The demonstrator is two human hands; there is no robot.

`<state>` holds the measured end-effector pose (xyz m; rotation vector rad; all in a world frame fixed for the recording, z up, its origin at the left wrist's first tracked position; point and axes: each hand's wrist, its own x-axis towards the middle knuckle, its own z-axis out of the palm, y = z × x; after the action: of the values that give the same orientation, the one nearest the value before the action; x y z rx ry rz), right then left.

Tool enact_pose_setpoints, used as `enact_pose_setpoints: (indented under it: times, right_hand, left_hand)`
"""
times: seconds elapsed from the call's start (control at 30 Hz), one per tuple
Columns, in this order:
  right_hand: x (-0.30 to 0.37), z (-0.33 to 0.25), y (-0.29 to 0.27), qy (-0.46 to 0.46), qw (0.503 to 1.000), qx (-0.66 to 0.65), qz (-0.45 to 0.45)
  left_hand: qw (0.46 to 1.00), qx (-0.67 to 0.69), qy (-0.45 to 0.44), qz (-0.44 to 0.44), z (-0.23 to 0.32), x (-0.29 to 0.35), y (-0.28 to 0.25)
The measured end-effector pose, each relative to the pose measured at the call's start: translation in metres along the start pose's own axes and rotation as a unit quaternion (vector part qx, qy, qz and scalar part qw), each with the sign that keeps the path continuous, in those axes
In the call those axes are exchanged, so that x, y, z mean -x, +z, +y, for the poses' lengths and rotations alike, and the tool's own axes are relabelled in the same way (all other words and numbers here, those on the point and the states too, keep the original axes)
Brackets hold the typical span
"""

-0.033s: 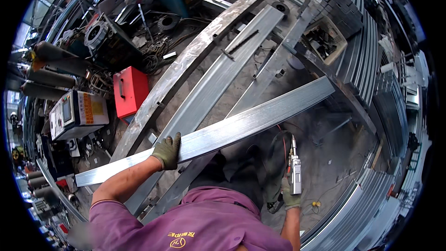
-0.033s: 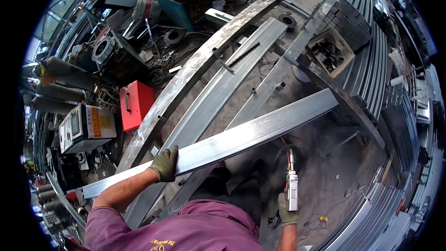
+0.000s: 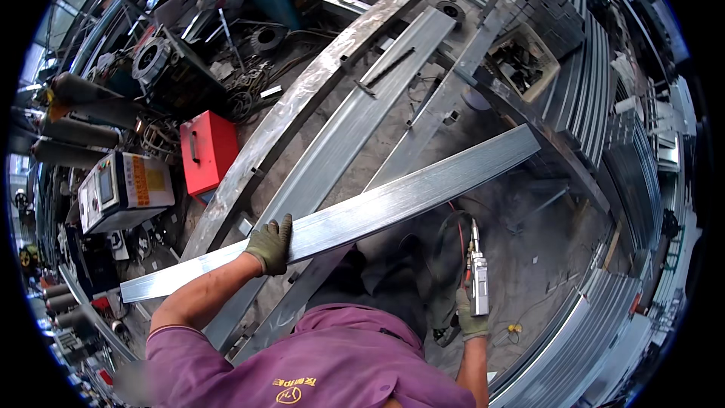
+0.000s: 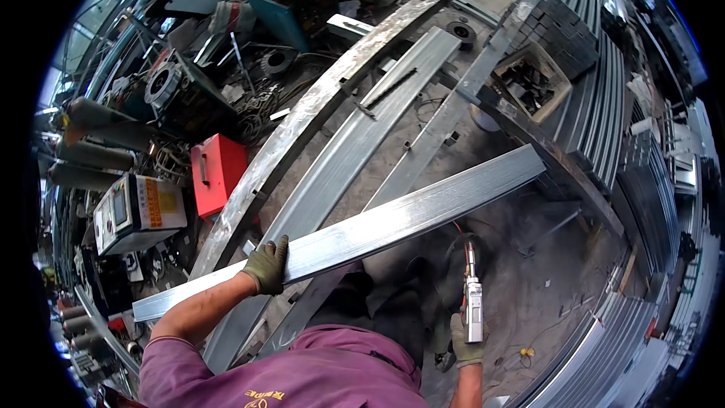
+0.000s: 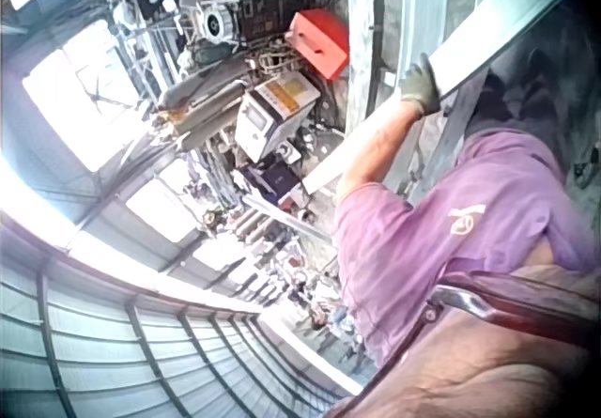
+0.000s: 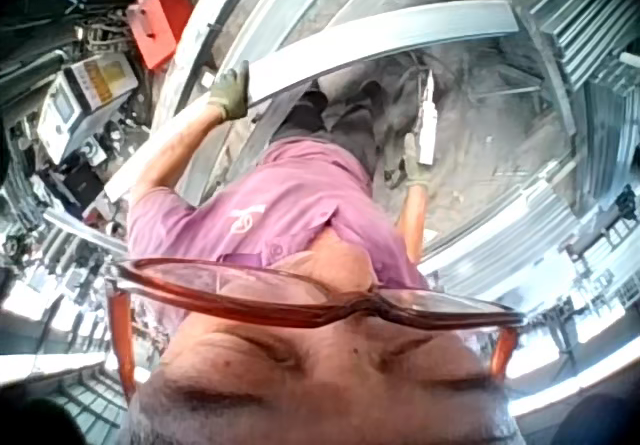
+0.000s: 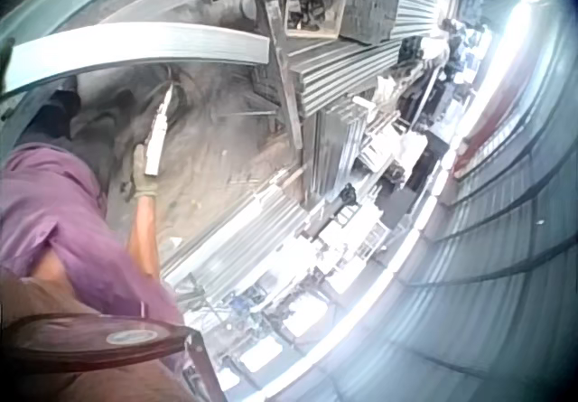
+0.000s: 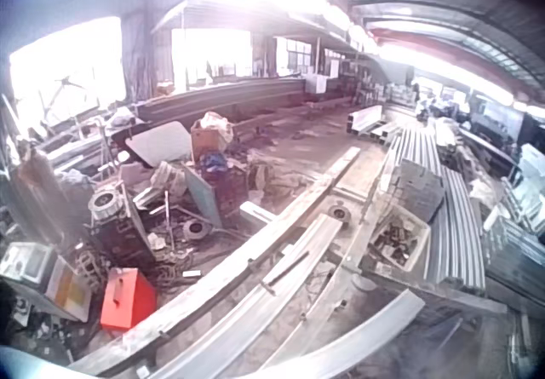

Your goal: The person welds joints on a rectangular metal frame using a handheld welding torch. They reposition the frame multiple times to access different seams and use a hammer to tap the welded joints.

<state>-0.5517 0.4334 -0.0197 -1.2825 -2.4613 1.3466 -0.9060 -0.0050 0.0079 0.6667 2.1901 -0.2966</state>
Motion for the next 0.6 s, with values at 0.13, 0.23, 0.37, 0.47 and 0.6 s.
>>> enact_pose_setpoints:
  times: [0.13, 0.23, 0.37, 0.47, 0.6]
  right_hand:
    - [0.013, -0.026, -0.007, -0.065, 0.994, 0.072, 0.044]
    - [0.026, -0.03, -0.016, -0.041, 0.995, 0.063, 0.064]
    - [0.034, -0.031, -0.031, -0.053, 0.993, 0.068, 0.079]
    - [0.031, -0.048, -0.046, -0.022, 0.994, 0.072, 0.079]
    - [0.006, -0.034, -0.06, 0.021, 0.996, 0.045, 0.071]
  left_hand:
    - [0.999, -0.03, 0.016, 0.025, -0.008, -0.038, 0.001]
    - [0.999, -0.027, 0.026, -0.019, 0.004, -0.053, -0.027]
    - [0.998, -0.043, 0.043, -0.019, 0.002, -0.081, -0.026]
    - [0.998, -0.044, 0.054, -0.007, -0.003, -0.097, -0.017]
    - [0.996, -0.03, 0.058, -0.052, -0.002, -0.11, -0.044]
